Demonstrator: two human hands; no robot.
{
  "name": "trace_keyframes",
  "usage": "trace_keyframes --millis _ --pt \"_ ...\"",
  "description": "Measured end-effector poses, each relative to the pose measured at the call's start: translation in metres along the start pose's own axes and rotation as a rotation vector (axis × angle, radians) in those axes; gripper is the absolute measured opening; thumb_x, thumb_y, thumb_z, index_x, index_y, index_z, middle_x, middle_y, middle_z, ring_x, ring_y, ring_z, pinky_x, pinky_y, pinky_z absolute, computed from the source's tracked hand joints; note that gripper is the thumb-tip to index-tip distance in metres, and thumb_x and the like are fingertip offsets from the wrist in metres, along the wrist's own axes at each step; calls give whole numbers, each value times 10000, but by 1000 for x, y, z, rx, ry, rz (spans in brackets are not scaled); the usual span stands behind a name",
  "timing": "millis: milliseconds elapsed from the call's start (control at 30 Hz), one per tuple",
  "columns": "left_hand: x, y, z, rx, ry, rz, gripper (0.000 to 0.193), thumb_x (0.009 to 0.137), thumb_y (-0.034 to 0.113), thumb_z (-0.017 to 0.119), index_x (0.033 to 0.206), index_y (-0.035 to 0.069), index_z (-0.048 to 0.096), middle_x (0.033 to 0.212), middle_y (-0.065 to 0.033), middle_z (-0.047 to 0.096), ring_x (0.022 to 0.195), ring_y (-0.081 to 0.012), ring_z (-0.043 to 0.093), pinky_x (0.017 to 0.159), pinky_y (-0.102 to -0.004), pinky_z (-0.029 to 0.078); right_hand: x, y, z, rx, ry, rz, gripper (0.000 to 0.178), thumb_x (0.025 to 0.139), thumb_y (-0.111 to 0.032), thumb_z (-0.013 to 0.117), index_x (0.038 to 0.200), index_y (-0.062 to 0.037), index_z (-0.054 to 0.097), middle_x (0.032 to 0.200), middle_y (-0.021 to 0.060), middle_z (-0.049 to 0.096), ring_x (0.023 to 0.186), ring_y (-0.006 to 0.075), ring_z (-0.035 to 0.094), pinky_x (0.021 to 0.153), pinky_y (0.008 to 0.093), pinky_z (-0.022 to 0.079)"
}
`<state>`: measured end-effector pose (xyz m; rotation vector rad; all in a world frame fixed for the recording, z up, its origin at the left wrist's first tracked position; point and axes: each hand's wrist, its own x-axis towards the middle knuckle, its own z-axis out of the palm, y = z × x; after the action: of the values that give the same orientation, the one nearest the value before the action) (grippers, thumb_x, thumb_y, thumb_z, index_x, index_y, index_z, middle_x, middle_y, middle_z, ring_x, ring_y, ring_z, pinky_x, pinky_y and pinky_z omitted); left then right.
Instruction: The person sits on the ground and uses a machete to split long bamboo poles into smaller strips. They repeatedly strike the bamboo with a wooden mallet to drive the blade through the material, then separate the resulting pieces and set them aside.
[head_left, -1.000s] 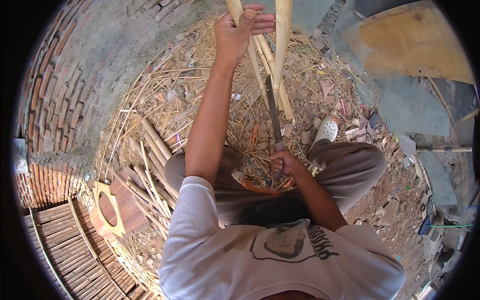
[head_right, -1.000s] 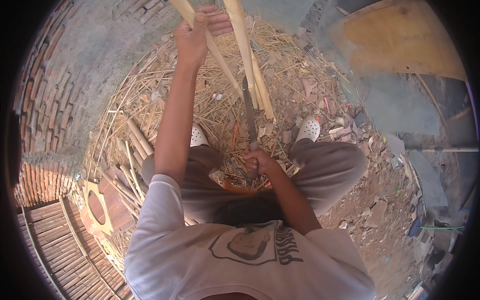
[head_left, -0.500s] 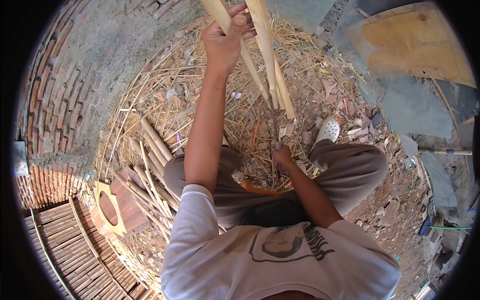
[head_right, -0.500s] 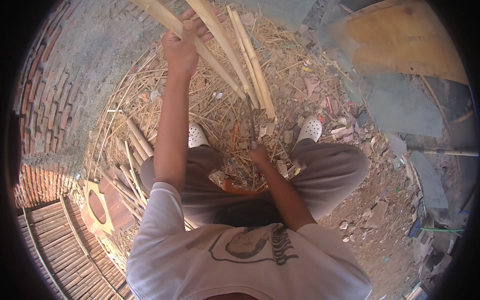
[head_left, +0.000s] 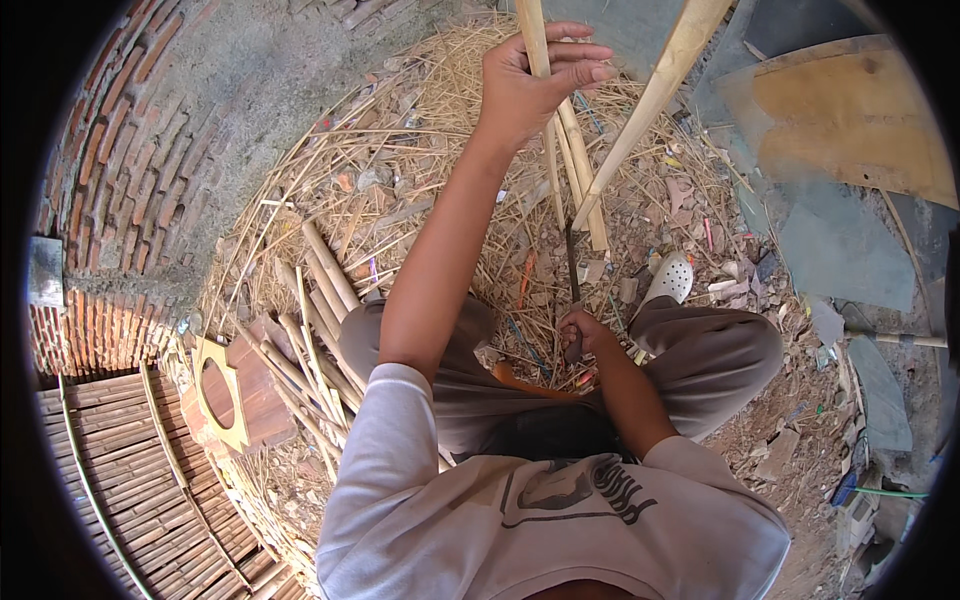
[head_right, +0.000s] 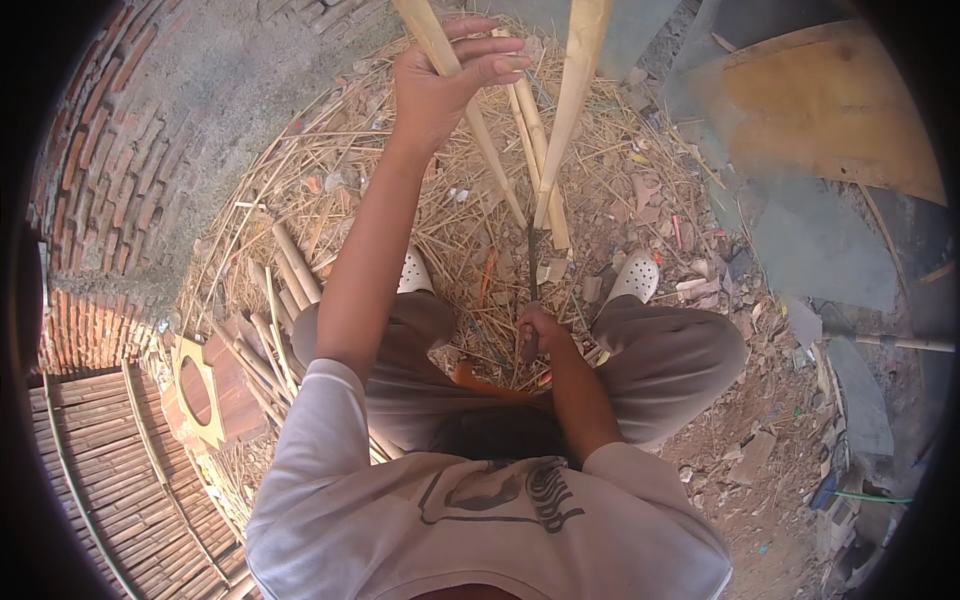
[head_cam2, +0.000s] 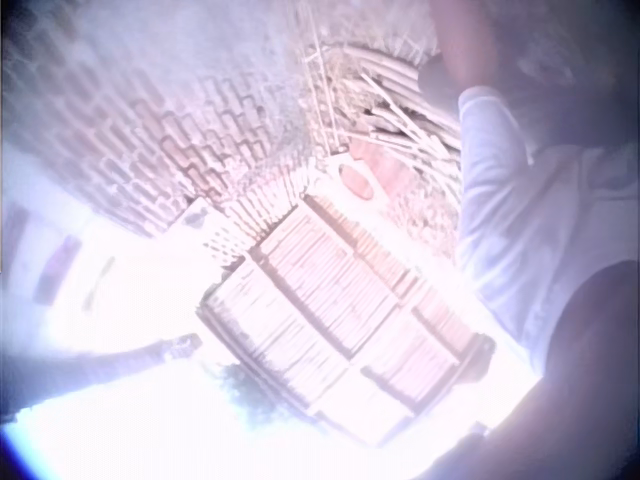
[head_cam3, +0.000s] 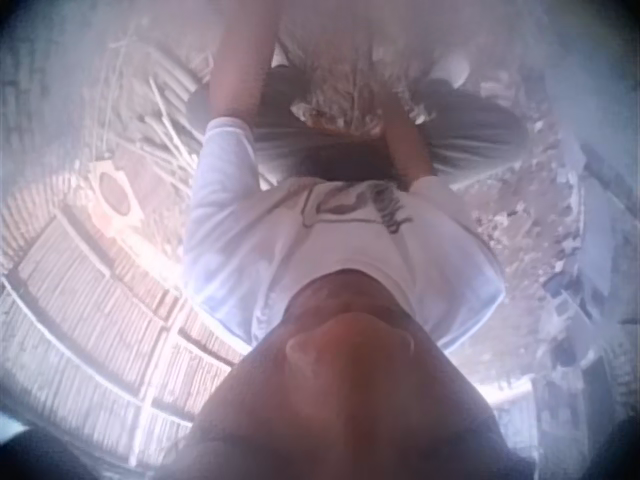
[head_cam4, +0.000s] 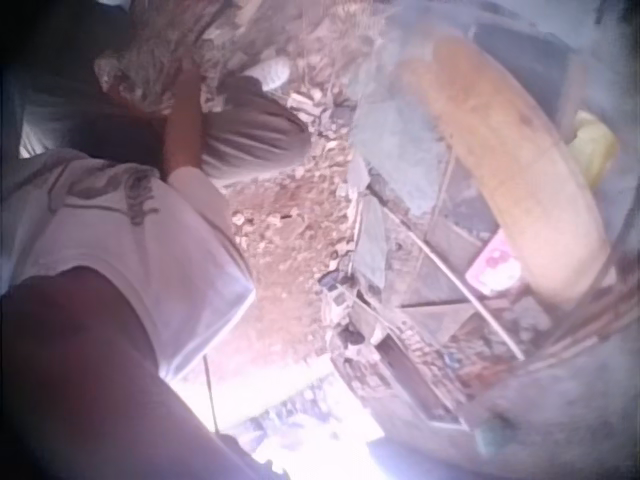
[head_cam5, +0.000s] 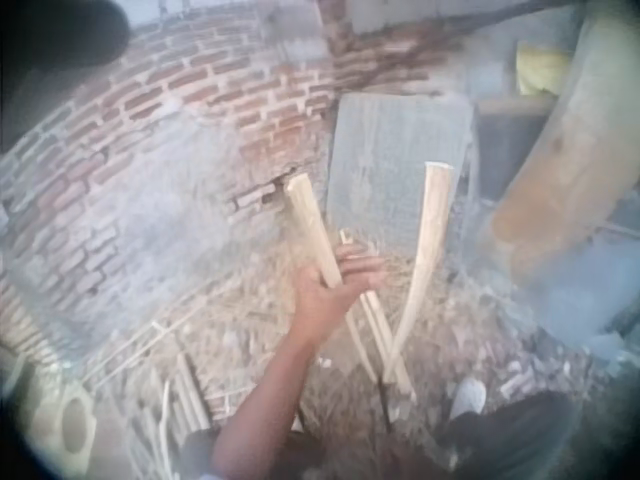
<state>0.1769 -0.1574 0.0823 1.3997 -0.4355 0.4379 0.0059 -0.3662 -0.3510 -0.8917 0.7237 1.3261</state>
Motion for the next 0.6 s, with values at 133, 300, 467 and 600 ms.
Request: trace_keyframes --millis 133,300,467,600 --pt "6 -1 33 120 -176 -71 655 767 82 826 1327 -46 511 1163 -210 674 1036 -283 696 887 -376 603 3 2 12 -333 194 -162 211 800 -15 594 612 -76 521 529 45 462 424 184 444 508 361 447" --pt "11 -61 161 237 -523 -92 562 719 350 878 1185 93 697 1055 -117 723 999 -262 690 899 -376 526 50 6 -22 -457 489 -243 135 778 -70 633 827 53 603 708 124 592 573 226 587 524 394 468" --pt "15 -115 235 325 -552 -169 501 756 369 854 1123 58 713 944 -81 732 884 -203 698 807 -340 533 2 7 20 -535 531 -286 183 794 -109 661 857 59 627 742 129 639 607 222 627 575 399 504" --pt "40 -97 254 284 -409 -142 376 916 417 694 1028 60 734 750 -101 662 696 -168 653 653 -347 519 3 13 -7 -231 78 -212 143 818 -85 644 715 -30 560 585 71 536 498 203 524 531 388 477"
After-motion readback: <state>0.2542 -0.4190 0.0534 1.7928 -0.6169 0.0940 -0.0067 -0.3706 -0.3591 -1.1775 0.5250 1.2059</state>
